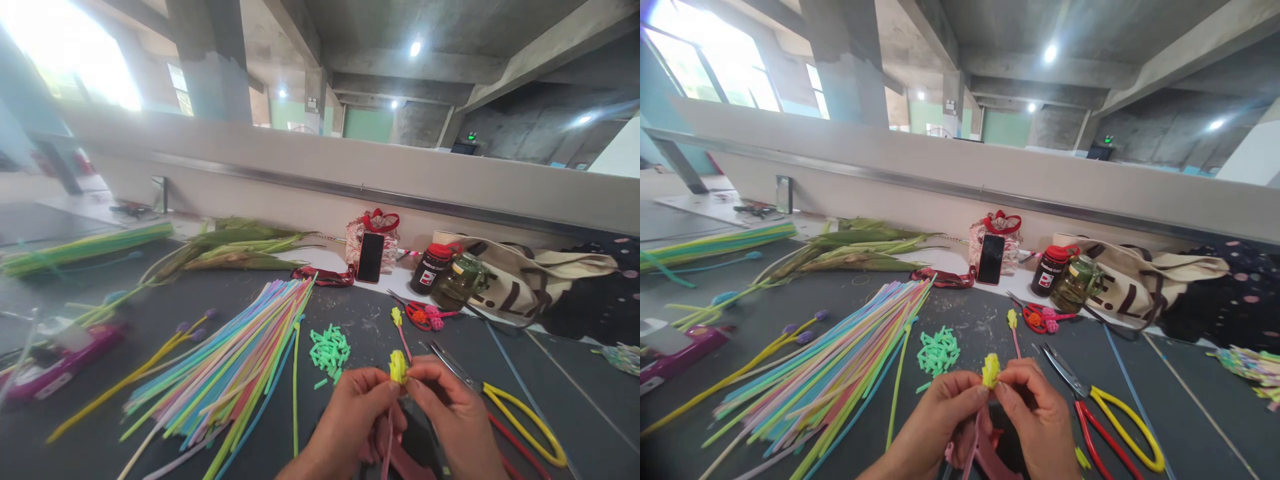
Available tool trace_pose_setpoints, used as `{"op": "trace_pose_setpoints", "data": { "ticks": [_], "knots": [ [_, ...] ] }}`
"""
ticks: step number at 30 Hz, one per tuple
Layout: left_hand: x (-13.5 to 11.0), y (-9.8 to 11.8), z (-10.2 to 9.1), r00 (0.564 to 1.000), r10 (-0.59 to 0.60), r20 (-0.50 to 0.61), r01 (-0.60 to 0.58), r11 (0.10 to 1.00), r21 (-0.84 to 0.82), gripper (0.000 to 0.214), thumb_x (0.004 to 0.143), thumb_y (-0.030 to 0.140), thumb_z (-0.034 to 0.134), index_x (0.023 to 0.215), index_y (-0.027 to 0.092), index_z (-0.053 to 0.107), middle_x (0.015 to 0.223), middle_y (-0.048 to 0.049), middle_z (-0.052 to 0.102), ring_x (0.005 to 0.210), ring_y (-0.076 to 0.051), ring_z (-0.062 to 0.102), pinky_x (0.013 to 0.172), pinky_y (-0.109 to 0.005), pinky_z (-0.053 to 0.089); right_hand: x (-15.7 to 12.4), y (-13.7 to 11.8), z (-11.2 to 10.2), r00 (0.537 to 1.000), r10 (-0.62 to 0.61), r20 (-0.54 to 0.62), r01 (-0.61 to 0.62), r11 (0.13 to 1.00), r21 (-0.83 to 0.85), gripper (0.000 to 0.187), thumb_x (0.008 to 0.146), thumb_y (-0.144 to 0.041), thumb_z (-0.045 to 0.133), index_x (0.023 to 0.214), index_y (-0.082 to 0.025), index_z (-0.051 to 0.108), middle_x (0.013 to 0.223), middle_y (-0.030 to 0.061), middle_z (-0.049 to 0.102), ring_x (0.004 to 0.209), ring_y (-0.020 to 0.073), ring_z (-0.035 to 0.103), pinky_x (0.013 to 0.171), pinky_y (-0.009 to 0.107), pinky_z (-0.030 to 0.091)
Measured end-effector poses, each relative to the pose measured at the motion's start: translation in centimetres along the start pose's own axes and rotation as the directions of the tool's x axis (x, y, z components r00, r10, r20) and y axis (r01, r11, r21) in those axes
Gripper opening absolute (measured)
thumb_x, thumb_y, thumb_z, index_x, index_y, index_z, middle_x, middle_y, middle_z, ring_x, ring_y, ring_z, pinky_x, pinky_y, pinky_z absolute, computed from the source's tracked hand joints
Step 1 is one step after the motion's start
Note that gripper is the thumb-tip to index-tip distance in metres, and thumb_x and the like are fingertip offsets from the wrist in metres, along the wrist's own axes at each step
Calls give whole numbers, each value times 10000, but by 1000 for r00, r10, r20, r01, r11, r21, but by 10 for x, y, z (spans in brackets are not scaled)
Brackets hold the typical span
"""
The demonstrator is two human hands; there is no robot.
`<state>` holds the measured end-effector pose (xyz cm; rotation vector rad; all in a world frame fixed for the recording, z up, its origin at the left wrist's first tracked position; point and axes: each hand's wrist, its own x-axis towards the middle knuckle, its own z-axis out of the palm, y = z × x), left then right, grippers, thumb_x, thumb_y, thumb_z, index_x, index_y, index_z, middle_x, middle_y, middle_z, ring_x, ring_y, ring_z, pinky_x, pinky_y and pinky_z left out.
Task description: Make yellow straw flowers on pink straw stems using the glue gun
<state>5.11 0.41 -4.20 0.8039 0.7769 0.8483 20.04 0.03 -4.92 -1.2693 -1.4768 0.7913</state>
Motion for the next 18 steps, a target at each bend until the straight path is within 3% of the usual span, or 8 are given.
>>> {"op": "trace_pose_setpoints", "data": {
  "ticks": [5,9,13,18],
  "knots": [
    [1,-1,1,999,14,-49,-15,999,-29,236,685,358,580,580,150,546,349,47,523,212,-40,357,235,-133,212,-2,7,7,999,21,-48,-17,996,88,87,727,-308,657,684,-233,664,852,15,617,817,190,577,710,243,461],
    [5,-6,-2,1000,3,0,-3,995,-104,272,622,380,642,534,147,532,350,29,536,204,-36,340,229,-144,181,-5,16,11,993,75,-90,-50,966,253,56,683,-276,701,669,-235,666,869,-2,607,757,173,587,678,248,475],
    [9,-9,-3,1000,5,24,-1,988,-154,267,582,360,656,487,154,513,335,15,535,181,-32,300,221,-165,153,-7,15,16,988,123,-94,-88,945,315,94,667,-277,721,684,-219,649,839,3,606,768,182,581,684,260,476],
    [4,-5,-3,1000,-6,-1,6,978,-209,195,595,292,638,522,148,529,339,29,526,189,-19,280,244,-169,129,-8,10,16,954,297,-43,-229,814,534,233,646,-326,750,802,-250,595,723,-41,611,629,129,568,576,207,467]
  ]
}}
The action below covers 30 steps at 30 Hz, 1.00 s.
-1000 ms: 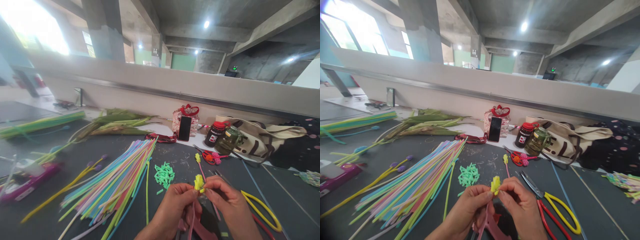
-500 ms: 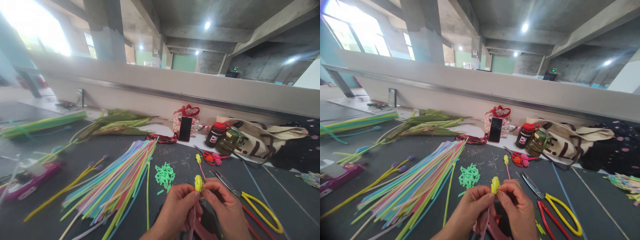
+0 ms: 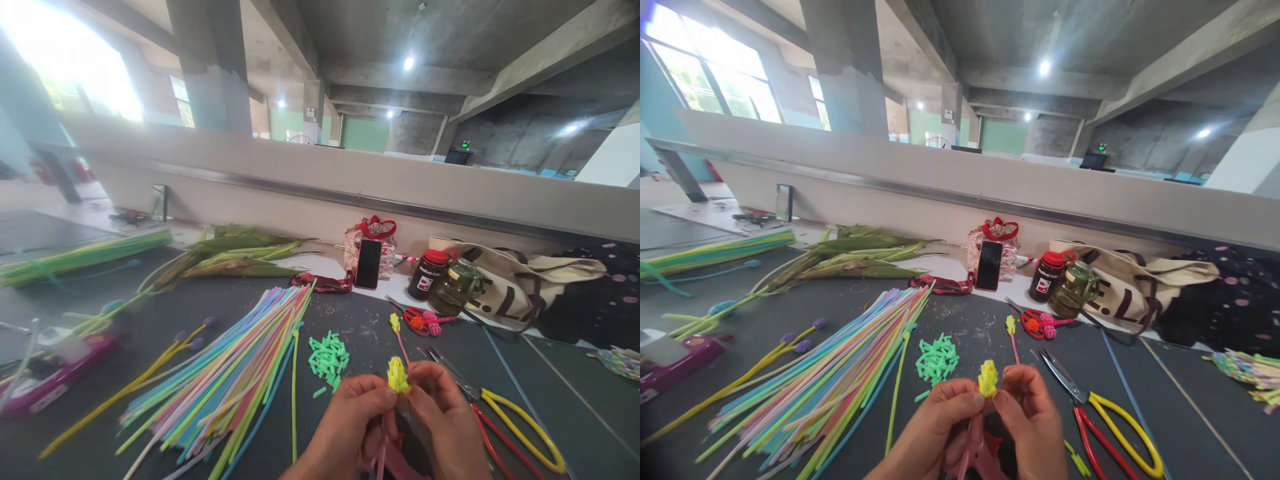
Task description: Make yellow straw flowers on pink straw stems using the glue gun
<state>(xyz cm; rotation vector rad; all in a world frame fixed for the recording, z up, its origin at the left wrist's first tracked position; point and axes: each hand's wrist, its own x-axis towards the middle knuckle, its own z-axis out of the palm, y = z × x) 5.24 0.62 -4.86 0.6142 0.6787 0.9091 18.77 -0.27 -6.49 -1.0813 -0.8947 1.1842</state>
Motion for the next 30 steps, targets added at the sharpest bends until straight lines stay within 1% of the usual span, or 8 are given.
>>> {"op": "trace_pose_setpoints", "data": {
  "ticks": [4,9,11,15,19,22,26,30],
  "knots": [
    [-3,3,-2,999,-17,50,17,1000,-14,164,617,284,609,573,129,575,362,24,542,197,-9,256,250,-171,105,1,2,-6,994,80,68,-89,987,137,207,700,-368,696,829,-242,593,683,-41,587,493,94,506,456,189,395],
    [-3,3,-1,990,-45,134,40,998,40,163,620,268,592,528,137,560,357,14,541,207,-16,280,259,-172,97,0,-2,-5,917,175,359,-201,979,35,350,650,-309,733,962,-194,623,783,26,635,686,180,585,614,279,448],
    [-3,3,0,983,-84,165,76,995,59,167,601,270,600,503,145,550,347,19,518,225,-31,325,265,-171,109,-2,-4,-4,895,173,410,-201,979,25,356,642,-318,737,963,-196,642,781,22,631,680,173,580,616,272,443],
    [-2,0,-1,976,-104,193,86,991,103,200,596,272,581,452,135,555,369,0,512,284,-54,399,294,-175,170,-3,-2,-3,896,97,433,-146,986,82,385,589,-367,759,936,-218,683,784,11,598,657,172,560,580,264,443],
    [-1,-1,-2,973,-115,201,91,988,125,177,615,261,580,496,130,599,405,-14,546,333,-72,453,320,-174,196,-4,-1,-2,911,109,397,-152,985,78,332,593,-334,758,905,-235,705,788,2,589,660,160,545,594,249,439],
    [-3,3,1,984,-70,166,44,987,155,199,600,290,611,473,138,588,400,-17,565,290,-51,385,323,-176,177,-4,-2,1,920,127,370,-160,985,61,265,605,-274,757,863,-233,713,790,1,579,719,161,527,621,236,428],
    [-7,8,3,980,-69,189,23,972,233,225,632,328,624,518,135,604,409,-10,574,274,-31,334,347,-174,192,-3,-3,2,921,126,369,-183,975,122,196,586,-213,766,775,-227,714,730,-29,538,625,113,483,549,198,395],
    [-9,6,3,995,-13,99,-14,964,267,220,655,335,626,540,150,587,433,6,562,323,-57,382,386,-184,271,-3,1,0,907,170,385,-242,959,145,267,590,-203,769,849,-220,705,727,-37,572,590,88,499,518,172,365]
  ]
}}
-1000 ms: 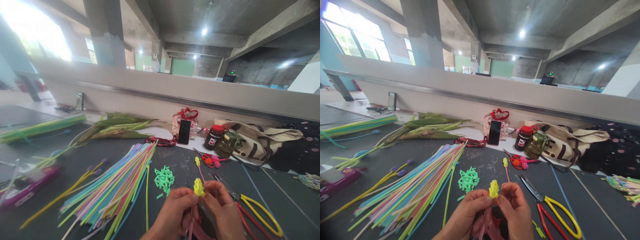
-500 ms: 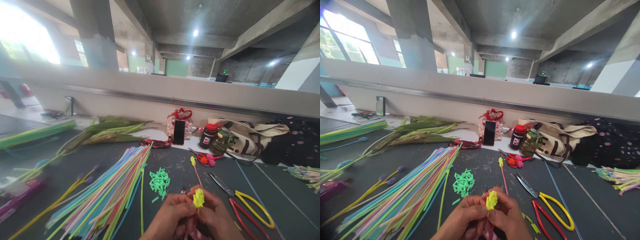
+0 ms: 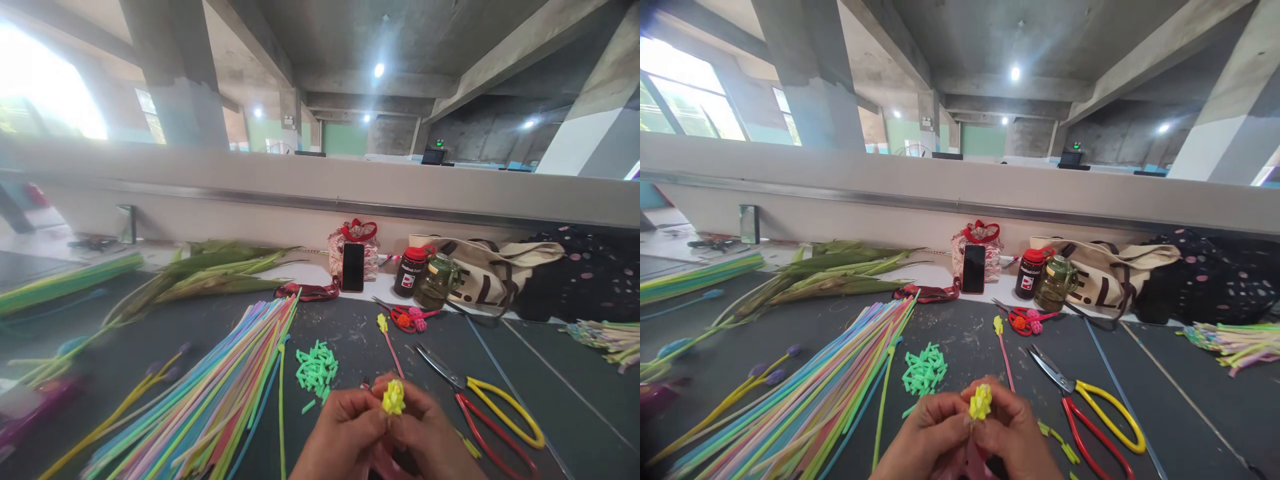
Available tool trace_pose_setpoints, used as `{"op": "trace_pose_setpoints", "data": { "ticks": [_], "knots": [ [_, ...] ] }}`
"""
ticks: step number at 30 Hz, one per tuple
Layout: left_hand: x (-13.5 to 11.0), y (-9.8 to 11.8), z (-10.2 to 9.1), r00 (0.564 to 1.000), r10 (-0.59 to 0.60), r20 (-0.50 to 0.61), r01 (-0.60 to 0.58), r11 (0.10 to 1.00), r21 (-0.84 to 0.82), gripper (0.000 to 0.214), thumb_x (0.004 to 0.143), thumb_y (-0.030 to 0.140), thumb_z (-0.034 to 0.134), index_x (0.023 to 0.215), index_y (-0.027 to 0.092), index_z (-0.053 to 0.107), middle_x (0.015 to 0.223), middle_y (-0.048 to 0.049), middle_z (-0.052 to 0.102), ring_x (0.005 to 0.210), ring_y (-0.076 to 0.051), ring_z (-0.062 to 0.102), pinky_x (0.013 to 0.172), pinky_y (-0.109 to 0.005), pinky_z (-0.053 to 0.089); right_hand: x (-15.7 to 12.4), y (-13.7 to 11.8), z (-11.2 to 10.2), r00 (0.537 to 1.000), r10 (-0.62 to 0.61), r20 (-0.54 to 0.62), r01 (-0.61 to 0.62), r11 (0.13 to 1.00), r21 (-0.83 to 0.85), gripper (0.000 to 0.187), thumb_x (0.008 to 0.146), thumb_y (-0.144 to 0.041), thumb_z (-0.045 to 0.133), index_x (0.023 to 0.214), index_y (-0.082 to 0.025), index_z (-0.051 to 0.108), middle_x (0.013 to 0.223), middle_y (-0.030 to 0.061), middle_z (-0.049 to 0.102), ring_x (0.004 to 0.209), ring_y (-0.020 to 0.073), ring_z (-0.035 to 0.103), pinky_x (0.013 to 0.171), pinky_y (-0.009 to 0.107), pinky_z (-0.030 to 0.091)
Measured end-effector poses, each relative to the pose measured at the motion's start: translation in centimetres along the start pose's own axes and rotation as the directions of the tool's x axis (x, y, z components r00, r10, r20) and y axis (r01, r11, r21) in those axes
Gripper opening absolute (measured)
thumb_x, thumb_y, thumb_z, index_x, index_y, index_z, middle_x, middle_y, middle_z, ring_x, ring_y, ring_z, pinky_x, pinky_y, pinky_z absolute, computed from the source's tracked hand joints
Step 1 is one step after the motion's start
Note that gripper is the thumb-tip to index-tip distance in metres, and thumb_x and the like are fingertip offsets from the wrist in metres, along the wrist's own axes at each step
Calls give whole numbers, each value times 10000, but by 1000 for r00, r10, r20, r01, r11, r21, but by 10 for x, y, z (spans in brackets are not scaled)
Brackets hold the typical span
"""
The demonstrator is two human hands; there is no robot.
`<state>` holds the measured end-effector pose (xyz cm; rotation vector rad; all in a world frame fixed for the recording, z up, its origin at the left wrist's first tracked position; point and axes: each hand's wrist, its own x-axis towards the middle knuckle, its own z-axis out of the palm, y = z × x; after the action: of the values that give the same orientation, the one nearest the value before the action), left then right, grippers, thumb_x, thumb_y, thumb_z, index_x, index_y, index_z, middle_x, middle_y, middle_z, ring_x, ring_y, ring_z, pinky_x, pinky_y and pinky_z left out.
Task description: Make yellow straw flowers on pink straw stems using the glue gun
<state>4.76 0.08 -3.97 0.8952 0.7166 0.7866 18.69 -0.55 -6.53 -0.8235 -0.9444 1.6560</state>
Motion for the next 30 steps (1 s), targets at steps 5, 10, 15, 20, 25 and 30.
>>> {"op": "trace_pose_setpoints", "data": {
  "ticks": [5,10,15,20,25,30],
  "knots": [
    [-1,-3,2,921,309,-238,-166,862,478,187,701,292,589,623,153,686,577,-25,634,522,-110,500,509,-198,362,3,8,-7,997,-15,79,7,995,103,584,498,-262,821,1052,-264,638,853,-11,646,713,137,573,630,218,415],
    [-2,-9,-4,799,559,-221,-192,585,788,165,699,248,564,655,184,709,564,1,654,493,-103,508,489,-188,352,9,11,-19,999,-52,8,52,998,47,477,573,-257,797,1020,-205,640,639,-43,569,505,72,452,485,174,336],
    [0,-15,-6,782,583,-219,-192,561,806,156,678,241,564,652,182,706,554,11,657,477,-94,523,466,-169,358,8,8,-16,998,-60,-20,61,998,35,439,564,-256,812,969,-203,651,727,-12,612,589,99,511,541,203,379],
    [-1,-12,-2,819,535,-205,-164,562,811,181,691,237,538,673,189,712,549,18,666,507,-106,575,483,-157,383,1,1,-6,995,-89,47,90,996,-10,414,612,-254,793,992,-208,635,793,-3,615,698,126,525,632,236,390],
    [-3,-12,0,835,524,-170,-168,536,827,219,702,201,507,666,170,721,549,10,671,492,-96,569,459,-145,369,0,-5,-1,994,-98,47,98,995,-1,404,611,-257,794,979,-200,636,730,-29,572,628,99,486,560,209,362],
    [0,-16,0,806,577,-132,-189,463,866,214,709,200,517,637,178,717,538,9,673,446,-79,535,420,-137,343,0,-12,9,996,-72,-45,75,994,76,316,633,-318,765,892,-179,648,665,-31,580,496,60,441,471,181,329]
  ]
}}
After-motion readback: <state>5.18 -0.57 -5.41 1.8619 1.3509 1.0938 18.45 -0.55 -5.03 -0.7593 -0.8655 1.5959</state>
